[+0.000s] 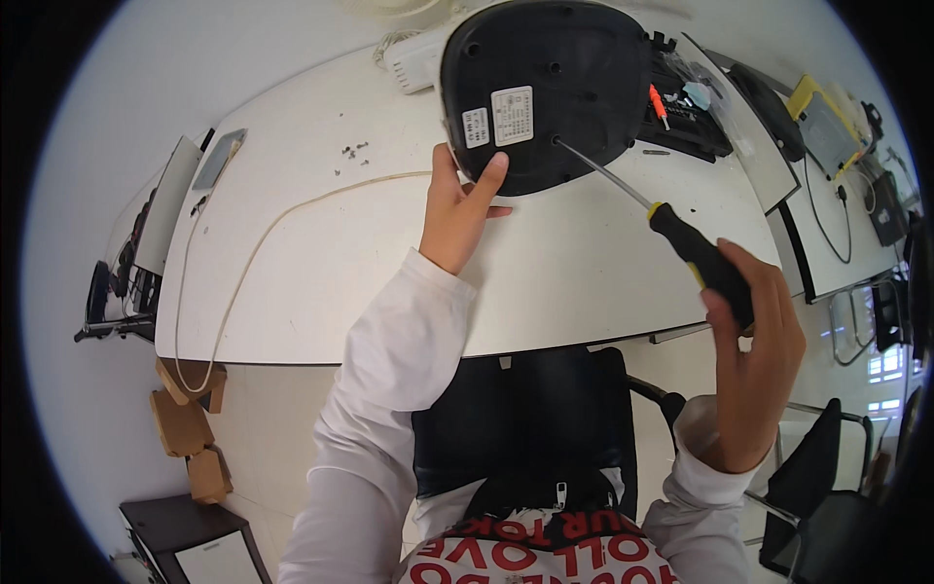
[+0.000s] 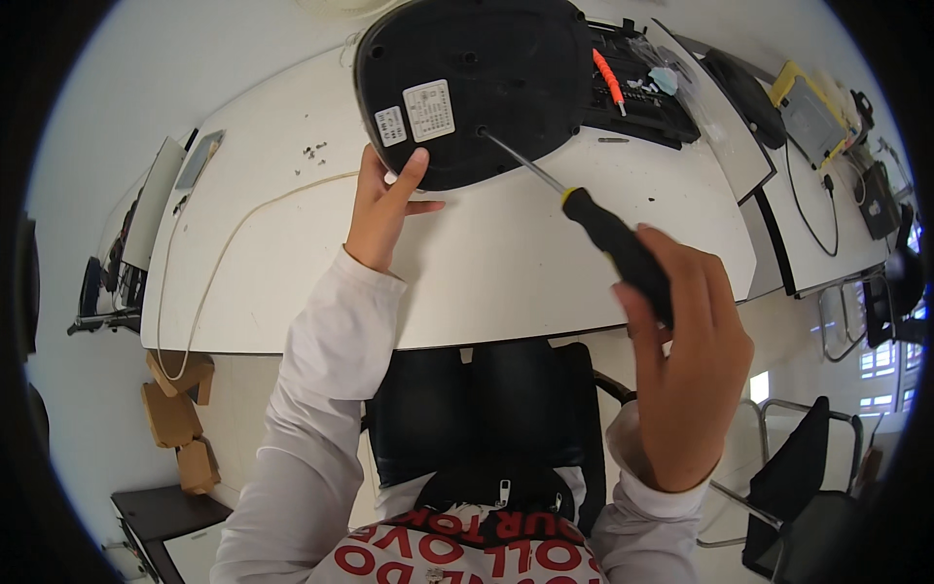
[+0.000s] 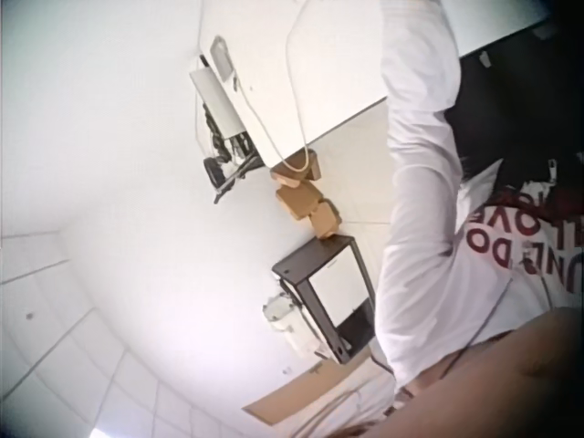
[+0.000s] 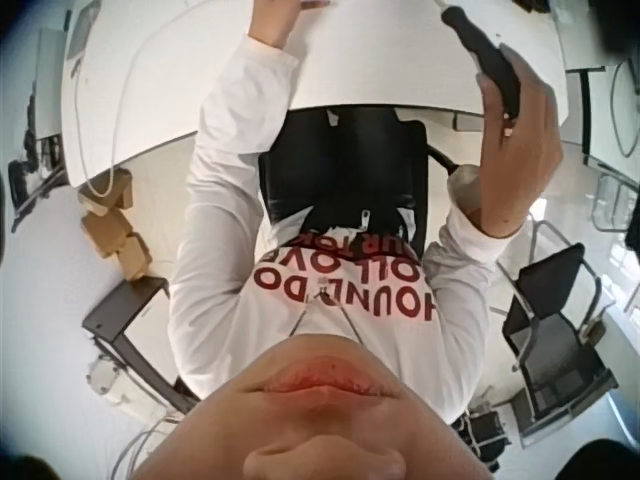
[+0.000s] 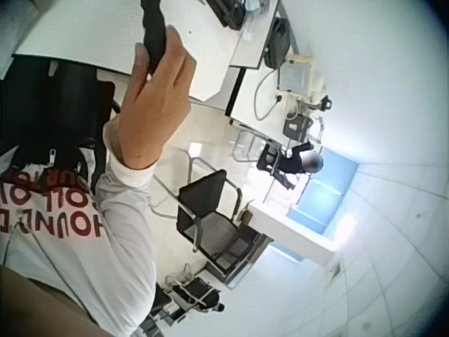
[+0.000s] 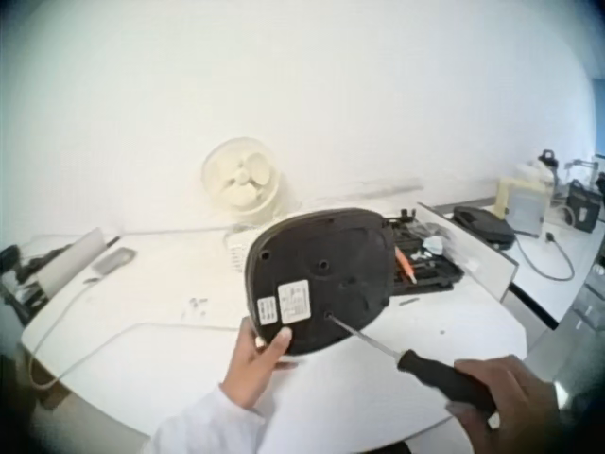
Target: The person uses a screwdriver to repeatedly insert and tighten screws into the underside of a black plastic device base. The person rotates the device and places removed screws on the table while continuing to fasten additional screws.
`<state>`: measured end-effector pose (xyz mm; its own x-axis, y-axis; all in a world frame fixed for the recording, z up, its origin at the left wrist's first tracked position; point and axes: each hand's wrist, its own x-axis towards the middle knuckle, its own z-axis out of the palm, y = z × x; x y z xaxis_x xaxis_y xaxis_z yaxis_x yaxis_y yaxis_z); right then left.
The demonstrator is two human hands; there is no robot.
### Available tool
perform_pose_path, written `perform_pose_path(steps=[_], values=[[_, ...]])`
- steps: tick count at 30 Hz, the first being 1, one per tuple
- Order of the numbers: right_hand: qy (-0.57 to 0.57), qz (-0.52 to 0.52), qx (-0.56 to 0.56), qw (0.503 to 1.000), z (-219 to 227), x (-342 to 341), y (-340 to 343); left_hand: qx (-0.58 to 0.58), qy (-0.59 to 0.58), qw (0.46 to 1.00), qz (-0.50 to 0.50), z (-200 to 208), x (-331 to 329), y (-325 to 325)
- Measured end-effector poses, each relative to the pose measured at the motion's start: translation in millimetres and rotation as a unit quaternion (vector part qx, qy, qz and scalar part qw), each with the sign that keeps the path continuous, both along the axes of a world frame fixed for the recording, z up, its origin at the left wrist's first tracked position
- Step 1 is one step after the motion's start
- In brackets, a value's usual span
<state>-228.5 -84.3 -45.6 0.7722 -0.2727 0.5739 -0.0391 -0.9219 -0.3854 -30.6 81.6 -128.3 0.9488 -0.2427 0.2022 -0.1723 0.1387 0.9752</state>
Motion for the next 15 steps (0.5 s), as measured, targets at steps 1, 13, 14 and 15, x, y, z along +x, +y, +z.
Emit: perform_pose_path(steps=[1, 13, 14, 15], values=[[0.034, -0.012, 0.045, 0.998, -4, 0, -5, 0.001, -0.001, 1.000, 0.005, 0, 0, 0], [0.030, -0.014, 0.124, 0.992, -27, -5, -13, 0.036, 0.003, 0.999, -0.021, -14, 5, 2], [0.054, -0.003, 0.157, 0.986, -27, -5, -14, 0.036, 0.007, 0.999, -0.023, -14, 5, 2], [0.077, 0.008, 0.191, 0.979, -26, -7, -16, 0.035, 0.006, 0.999, -0.023, -14, 5, 2]])
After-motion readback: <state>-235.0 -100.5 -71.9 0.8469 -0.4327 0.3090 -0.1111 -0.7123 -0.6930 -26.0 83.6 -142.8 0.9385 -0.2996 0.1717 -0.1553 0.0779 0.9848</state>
